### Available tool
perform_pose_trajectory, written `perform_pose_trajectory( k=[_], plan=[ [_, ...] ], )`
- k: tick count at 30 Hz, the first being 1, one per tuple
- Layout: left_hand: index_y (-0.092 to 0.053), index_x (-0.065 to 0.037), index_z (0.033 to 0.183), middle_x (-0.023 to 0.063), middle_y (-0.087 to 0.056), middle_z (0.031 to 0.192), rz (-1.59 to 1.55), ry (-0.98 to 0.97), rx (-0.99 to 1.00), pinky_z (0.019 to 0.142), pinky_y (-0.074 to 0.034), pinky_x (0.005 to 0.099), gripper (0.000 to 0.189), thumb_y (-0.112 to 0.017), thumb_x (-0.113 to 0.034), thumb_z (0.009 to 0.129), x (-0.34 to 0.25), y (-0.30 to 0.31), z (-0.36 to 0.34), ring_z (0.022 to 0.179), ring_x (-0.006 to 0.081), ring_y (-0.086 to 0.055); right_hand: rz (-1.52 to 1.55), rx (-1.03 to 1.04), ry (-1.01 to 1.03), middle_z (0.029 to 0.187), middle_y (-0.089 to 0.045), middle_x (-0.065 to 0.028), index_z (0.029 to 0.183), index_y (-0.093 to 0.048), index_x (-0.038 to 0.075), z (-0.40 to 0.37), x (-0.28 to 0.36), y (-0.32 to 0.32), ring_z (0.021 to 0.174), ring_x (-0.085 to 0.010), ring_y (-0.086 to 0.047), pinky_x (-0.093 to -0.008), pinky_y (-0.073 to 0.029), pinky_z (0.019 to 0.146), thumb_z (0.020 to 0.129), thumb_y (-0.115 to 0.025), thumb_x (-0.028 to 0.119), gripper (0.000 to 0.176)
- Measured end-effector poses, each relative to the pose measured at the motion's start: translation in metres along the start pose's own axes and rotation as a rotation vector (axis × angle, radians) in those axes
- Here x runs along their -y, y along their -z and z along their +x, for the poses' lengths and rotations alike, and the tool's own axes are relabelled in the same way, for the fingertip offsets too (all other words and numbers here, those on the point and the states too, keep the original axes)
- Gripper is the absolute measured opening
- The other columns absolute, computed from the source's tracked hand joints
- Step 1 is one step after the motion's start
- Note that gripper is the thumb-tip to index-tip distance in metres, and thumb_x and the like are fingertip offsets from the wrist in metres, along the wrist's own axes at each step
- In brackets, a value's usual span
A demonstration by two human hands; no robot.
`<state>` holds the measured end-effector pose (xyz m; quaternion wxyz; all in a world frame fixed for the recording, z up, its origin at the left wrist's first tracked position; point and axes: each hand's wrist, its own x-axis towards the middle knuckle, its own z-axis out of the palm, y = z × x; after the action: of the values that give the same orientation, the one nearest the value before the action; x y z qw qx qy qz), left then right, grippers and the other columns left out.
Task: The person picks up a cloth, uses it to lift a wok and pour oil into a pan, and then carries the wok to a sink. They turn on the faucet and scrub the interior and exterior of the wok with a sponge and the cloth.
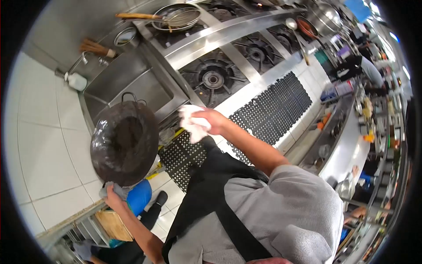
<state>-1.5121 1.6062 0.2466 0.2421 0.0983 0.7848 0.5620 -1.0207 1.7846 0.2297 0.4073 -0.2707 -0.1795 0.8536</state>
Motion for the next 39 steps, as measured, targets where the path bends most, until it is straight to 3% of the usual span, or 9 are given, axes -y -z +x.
perform_pose_trajectory(
  k=[5, 20, 27, 32, 33, 35, 37, 38, 39],
  plan=[
    [-0.061, 0.006, 0.121, 0.0132, -0.066, 0.113, 0.021, -0.011, 0.014, 0.085, -0.052, 0.0402, 0.051, -0.073, -0.017, 0.077, -0.013, 0.002, -0.016, 0.097, 0.0253, -0.063, 0.521, -0.492, 0.179, 0.104, -0.071, -0.0158, 0.113, -0.064, 0.002, -0.075, 0.025, 0.100, 0.098, -0.0325, -0.070, -0.0508, -0.056, 0.095, 0.098, -0.046, 0.023, 0.031],
    [-0.063, 0.005, 0.123, 0.0176, -0.064, 0.123, 0.335, 0.000, 0.127, 0.093, -0.051, 0.0499, 0.053, -0.061, -0.038, 0.093, -0.015, 0.007, -0.009, 0.110, 0.0349, -0.063, 0.759, -0.600, 0.572, 0.090, -0.068, -0.0198, 0.110, -0.060, 0.003, -0.157, 0.036, 0.280, 0.074, -0.0353, -0.068, -0.0514, -0.061, 0.064, 0.101, -0.050, 0.009, 0.015],
    [-0.058, 0.004, 0.132, 0.0172, -0.058, 0.133, 0.370, 0.053, 0.290, 0.100, -0.048, 0.0507, 0.054, -0.053, -0.038, 0.098, -0.023, -0.012, -0.002, 0.120, 0.0342, -0.057, -0.045, -1.084, 1.146, 0.110, -0.063, -0.0160, 0.118, -0.056, 0.003, -0.469, 0.114, 0.270, 0.097, -0.0336, -0.065, -0.0542, -0.059, 0.085, 0.105, -0.046, 0.028, 0.030],
    [-0.053, 0.000, 0.141, 0.0129, -0.055, 0.140, 0.036, 0.268, 0.601, 0.107, -0.043, 0.0489, 0.058, -0.058, -0.038, 0.097, -0.016, 0.021, 0.009, 0.125, 0.0327, -0.055, -0.058, -0.709, 0.702, 0.155, -0.045, -0.0120, 0.153, -0.038, 0.010, -0.661, 0.078, 0.284, 0.143, -0.0285, -0.044, -0.0446, -0.047, 0.113, 0.100, -0.049, 0.043, 0.064],
    [-0.058, 0.001, 0.135, 0.0133, -0.059, 0.134, 0.057, 0.216, 0.444, 0.101, -0.047, 0.0465, 0.054, -0.063, -0.035, 0.095, -0.015, 0.021, 0.009, 0.121, 0.0314, -0.057, -0.638, -1.079, 0.527, 0.158, -0.043, -0.0114, 0.160, -0.030, 0.012, -0.651, 0.066, 0.295, 0.143, -0.0289, -0.043, -0.0454, -0.045, 0.114, 0.103, -0.034, 0.046, 0.067],
    [-0.068, 0.005, 0.117, 0.0103, -0.068, 0.110, 0.203, -0.004, 0.151, 0.093, -0.050, 0.0378, 0.045, -0.070, -0.029, 0.088, -0.001, 0.026, 0.016, 0.103, 0.0242, -0.064, 0.029, -1.110, 0.599, 0.160, -0.038, -0.0097, 0.158, -0.033, 0.011, -0.641, 0.018, 0.357, 0.142, -0.0291, -0.043, -0.0512, -0.041, 0.115, 0.104, -0.047, 0.047, 0.067],
    [-0.068, 0.006, 0.111, 0.0117, -0.068, 0.107, 0.134, 0.007, 0.003, 0.085, -0.054, 0.0381, 0.042, -0.077, -0.020, 0.078, -0.032, -0.002, -0.025, 0.099, 0.0231, -0.065, -0.038, -1.705, 0.120, 0.138, -0.057, -0.0125, 0.149, -0.045, 0.009, -0.606, -0.041, 0.393, 0.115, -0.0358, -0.059, -0.0541, -0.055, 0.088, 0.093, -0.060, 0.061, 0.078],
    [-0.067, 0.006, 0.110, 0.0123, -0.068, 0.106, 0.042, 0.018, 0.029, 0.082, -0.055, 0.0380, 0.043, -0.077, -0.016, 0.075, -0.033, -0.004, -0.028, 0.096, 0.0231, -0.066, -0.110, -1.541, -0.257, 0.134, -0.057, -0.0138, 0.145, -0.048, 0.009, -0.588, -0.056, 0.398, 0.107, -0.0342, -0.059, -0.0470, -0.056, 0.077, 0.090, -0.065, 0.061, 0.078],
    [-0.066, 0.005, 0.110, 0.0120, -0.068, 0.105, 0.032, 0.019, -0.009, 0.079, -0.056, 0.0383, 0.040, -0.076, -0.015, 0.076, -0.031, -0.004, -0.028, 0.093, 0.0236, -0.067, -0.160, -1.455, -0.127, 0.119, -0.058, -0.0126, 0.139, -0.051, 0.011, -0.556, -0.094, 0.402, 0.094, -0.0315, -0.061, -0.0454, -0.054, 0.069, 0.090, -0.067, 0.057, 0.070]
  ],
)
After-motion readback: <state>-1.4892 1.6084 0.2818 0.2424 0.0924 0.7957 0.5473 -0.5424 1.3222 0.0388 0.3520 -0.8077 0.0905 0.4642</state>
